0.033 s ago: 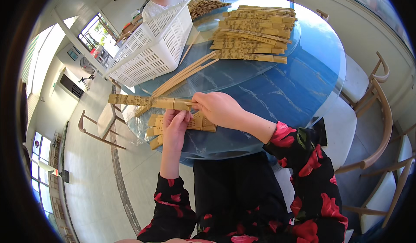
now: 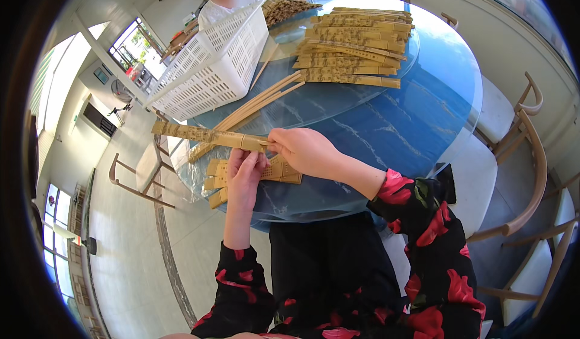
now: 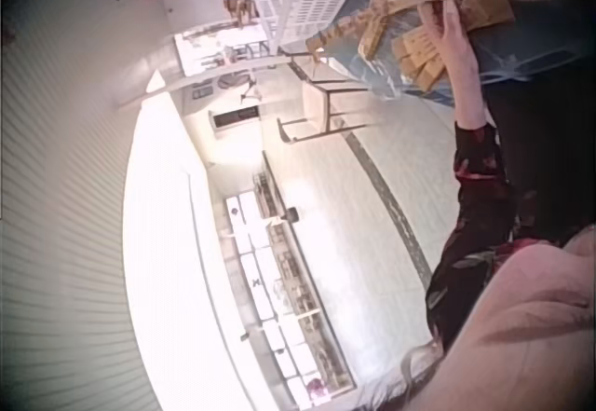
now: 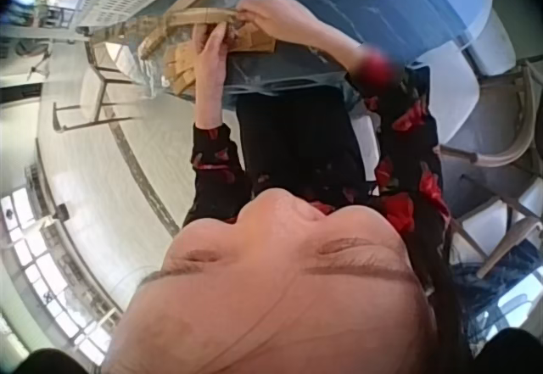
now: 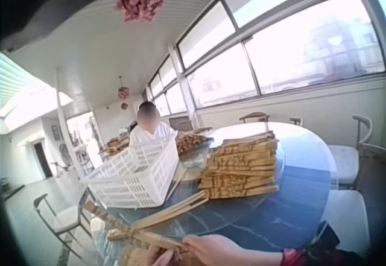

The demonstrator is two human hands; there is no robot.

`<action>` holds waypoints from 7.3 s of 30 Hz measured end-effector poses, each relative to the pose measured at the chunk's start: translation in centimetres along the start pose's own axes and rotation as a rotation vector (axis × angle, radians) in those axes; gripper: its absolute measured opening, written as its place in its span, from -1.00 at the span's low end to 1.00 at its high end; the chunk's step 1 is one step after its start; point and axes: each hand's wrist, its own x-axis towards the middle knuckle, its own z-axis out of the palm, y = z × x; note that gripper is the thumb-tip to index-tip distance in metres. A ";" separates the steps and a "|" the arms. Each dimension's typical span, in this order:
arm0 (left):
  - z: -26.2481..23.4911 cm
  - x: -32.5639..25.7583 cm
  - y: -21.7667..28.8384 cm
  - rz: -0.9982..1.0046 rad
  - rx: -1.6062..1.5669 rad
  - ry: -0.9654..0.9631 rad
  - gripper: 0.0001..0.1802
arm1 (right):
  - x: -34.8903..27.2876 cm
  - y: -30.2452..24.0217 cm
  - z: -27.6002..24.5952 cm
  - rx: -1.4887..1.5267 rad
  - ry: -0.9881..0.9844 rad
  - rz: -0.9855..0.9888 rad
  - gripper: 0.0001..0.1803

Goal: The person inserts thin wooden sticks into pre-cut slots on rectangular bamboo strips, then places the assembled pieces into a white basket. The person repeats this process for multiple bamboo strips.

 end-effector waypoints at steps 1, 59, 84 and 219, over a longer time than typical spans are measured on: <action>0.5 0.0 0.0 0.040 0.004 0.016 -0.68 | 0.1 0.0 -0.2 0.049 -0.049 0.033 -0.81; 0.5 -0.7 1.3 0.059 -0.209 0.072 -0.81 | 7.5 6.1 -1.1 -0.740 0.252 -0.254 -0.84; -1.1 -0.8 0.5 0.140 -0.293 0.254 -0.80 | 4.5 4.2 -5.4 -0.628 0.158 -0.118 -0.84; 1.6 -1.9 1.4 0.024 -0.078 0.060 -0.79 | 0.3 -0.2 0.8 0.044 -0.150 -0.022 -0.71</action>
